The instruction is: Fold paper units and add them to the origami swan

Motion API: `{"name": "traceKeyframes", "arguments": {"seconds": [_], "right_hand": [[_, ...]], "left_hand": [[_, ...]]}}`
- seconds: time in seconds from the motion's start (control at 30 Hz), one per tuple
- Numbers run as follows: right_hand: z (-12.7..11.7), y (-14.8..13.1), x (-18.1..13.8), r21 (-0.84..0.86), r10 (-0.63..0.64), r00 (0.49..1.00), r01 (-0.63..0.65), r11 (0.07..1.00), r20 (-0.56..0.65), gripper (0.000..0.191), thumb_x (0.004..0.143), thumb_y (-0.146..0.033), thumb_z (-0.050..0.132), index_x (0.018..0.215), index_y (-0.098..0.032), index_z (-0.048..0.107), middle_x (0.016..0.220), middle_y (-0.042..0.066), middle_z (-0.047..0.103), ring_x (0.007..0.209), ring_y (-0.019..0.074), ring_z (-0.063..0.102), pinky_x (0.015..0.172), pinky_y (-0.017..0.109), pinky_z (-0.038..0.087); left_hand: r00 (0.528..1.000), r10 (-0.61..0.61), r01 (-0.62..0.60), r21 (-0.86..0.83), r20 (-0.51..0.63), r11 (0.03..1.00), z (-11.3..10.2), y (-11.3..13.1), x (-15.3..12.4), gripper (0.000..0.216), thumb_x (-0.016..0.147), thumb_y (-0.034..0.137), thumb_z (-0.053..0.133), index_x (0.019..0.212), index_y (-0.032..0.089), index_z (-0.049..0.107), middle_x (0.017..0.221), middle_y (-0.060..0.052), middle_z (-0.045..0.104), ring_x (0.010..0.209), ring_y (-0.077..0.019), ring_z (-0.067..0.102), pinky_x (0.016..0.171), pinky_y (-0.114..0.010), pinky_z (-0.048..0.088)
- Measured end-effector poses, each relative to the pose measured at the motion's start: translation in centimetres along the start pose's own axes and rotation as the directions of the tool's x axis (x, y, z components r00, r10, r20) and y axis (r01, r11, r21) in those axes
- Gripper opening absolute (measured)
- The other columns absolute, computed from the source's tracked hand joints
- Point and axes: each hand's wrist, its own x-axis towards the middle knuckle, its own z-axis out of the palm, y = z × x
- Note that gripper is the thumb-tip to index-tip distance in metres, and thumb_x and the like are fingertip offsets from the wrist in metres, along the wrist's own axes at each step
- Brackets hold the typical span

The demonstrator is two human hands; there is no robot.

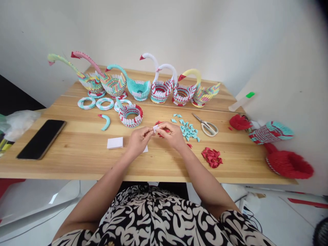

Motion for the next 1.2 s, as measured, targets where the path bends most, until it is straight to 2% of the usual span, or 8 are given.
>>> {"name": "traceKeyframes", "arguments": {"seconds": [0.13, 0.23, 0.33, 0.53, 0.77, 0.9, 1.0, 1.2], "right_hand": [[0.2, -0.1, 0.0, 0.112, 0.159, 0.987, -0.158, 0.981, 0.0, 0.02, 0.079, -0.039, 0.069, 0.081, -0.019, 0.064, 0.082, 0.003, 0.07, 0.073, 0.0142, 0.063, 0.068, 0.027, 0.05], [0.2, 0.0, 0.0, 0.175, 0.207, 0.978, -0.206, 0.963, 0.011, 0.028, 0.076, -0.039, 0.07, 0.096, -0.02, 0.065, 0.083, 0.002, 0.069, 0.071, 0.0137, 0.063, 0.065, 0.027, 0.051], [0.1, 0.2, 0.0, 0.187, 0.194, 0.981, -0.195, 0.963, 0.027, 0.033, 0.078, -0.038, 0.069, 0.106, -0.02, 0.066, 0.084, 0.002, 0.068, 0.069, 0.0129, 0.062, 0.065, 0.027, 0.05], [0.2, 0.5, -0.1, 0.166, 0.153, 0.988, -0.149, 0.975, -0.006, 0.024, 0.08, -0.039, 0.068, 0.094, -0.019, 0.071, 0.082, 0.002, 0.068, 0.07, 0.0127, 0.061, 0.064, 0.026, 0.049], [0.3, 0.6, -0.1, 0.091, 0.105, 0.994, -0.107, 0.99, 0.019, 0.022, 0.081, -0.039, 0.068, 0.093, -0.02, 0.07, 0.085, 0.003, 0.068, 0.075, 0.0141, 0.062, 0.068, 0.026, 0.05], [-0.1, 0.1, 0.0, -0.009, -0.023, 0.998, 0.024, 1.0, 0.053, 0.016, 0.084, -0.035, 0.066, 0.085, -0.02, 0.069, 0.081, 0.002, 0.067, 0.074, 0.0141, 0.059, 0.071, 0.028, 0.047], [0.0, -0.1, -0.1, -0.045, -0.093, 0.995, 0.095, 0.994, 0.045, 0.016, 0.087, -0.034, 0.062, 0.08, -0.02, 0.066, 0.077, 0.002, 0.066, 0.075, 0.0146, 0.058, 0.073, 0.028, 0.046], [0.6, -0.5, -0.3, 0.096, 0.0, 0.999, -0.004, 0.995, 0.046, 0.014, 0.086, -0.031, 0.058, 0.08, -0.018, 0.061, 0.076, 0.001, 0.063, 0.071, 0.0123, 0.057, 0.063, 0.023, 0.044]], "left_hand": [[1.0, -0.016, 0.016, -0.051, 0.0, 0.999, 0.0, 0.2, 0.0, 0.019, 0.085, 0.031, 0.055, 0.077, 0.019, 0.068, 0.067, -0.001, 0.064, 0.064, -0.016, 0.056, 0.063, -0.025, 0.038], [0.999, -0.031, 0.032, -0.071, 0.009, 0.997, -0.1, 0.5, 0.0, 0.02, 0.085, 0.031, 0.055, 0.076, 0.019, 0.068, 0.067, -0.002, 0.065, 0.064, -0.0162, 0.056, 0.064, -0.025, 0.039], [0.997, -0.065, 0.07, -0.136, 0.042, 0.988, -0.1, 0.8, 0.0, 0.024, 0.086, 0.034, 0.054, 0.075, 0.018, 0.066, 0.069, -0.003, 0.065, 0.066, -0.0163, 0.057, 0.066, -0.026, 0.042], [0.985, -0.158, 0.174, -0.333, 0.075, 0.927, 0.4, 0.7, 0.0, 0.025, 0.079, 0.042, 0.064, 0.082, 0.017, 0.065, 0.074, -0.003, 0.066, 0.069, -0.0151, 0.058, 0.067, -0.025, 0.045], [0.986, -0.159, 0.166, -0.224, 0.049, 0.96, 0.5, 0.5, 0.0, 0.018, 0.079, 0.034, 0.06, 0.072, 0.017, 0.063, 0.063, 0.0, 0.059, 0.059, -0.0126, 0.049, 0.057, -0.023, 0.037], [0.988, -0.126, 0.137, -0.139, 0.086, 0.981, 0.3, 1.0, 0.0, 0.015, 0.078, 0.031, 0.059, 0.074, 0.018, 0.065, 0.061, 0.001, 0.059, 0.057, -0.0127, 0.047, 0.055, -0.023, 0.034], [0.989, -0.121, 0.133, -0.154, 0.086, 0.979, 0.4, 1.4, 0.1, 0.017, 0.077, 0.034, 0.059, 0.073, 0.018, 0.064, 0.06, 0.002, 0.057, 0.057, -0.0126, 0.046, 0.054, -0.022, 0.034], [0.991, -0.109, 0.116, -0.107, 0.075, 0.987, 0.9, 1.3, -0.1, 0.026, 0.077, 0.037, 0.06, 0.059, 0.018, 0.056, 0.054, 0.003, 0.048, 0.054, -0.0116, 0.04, 0.053, -0.022, 0.03]]}}
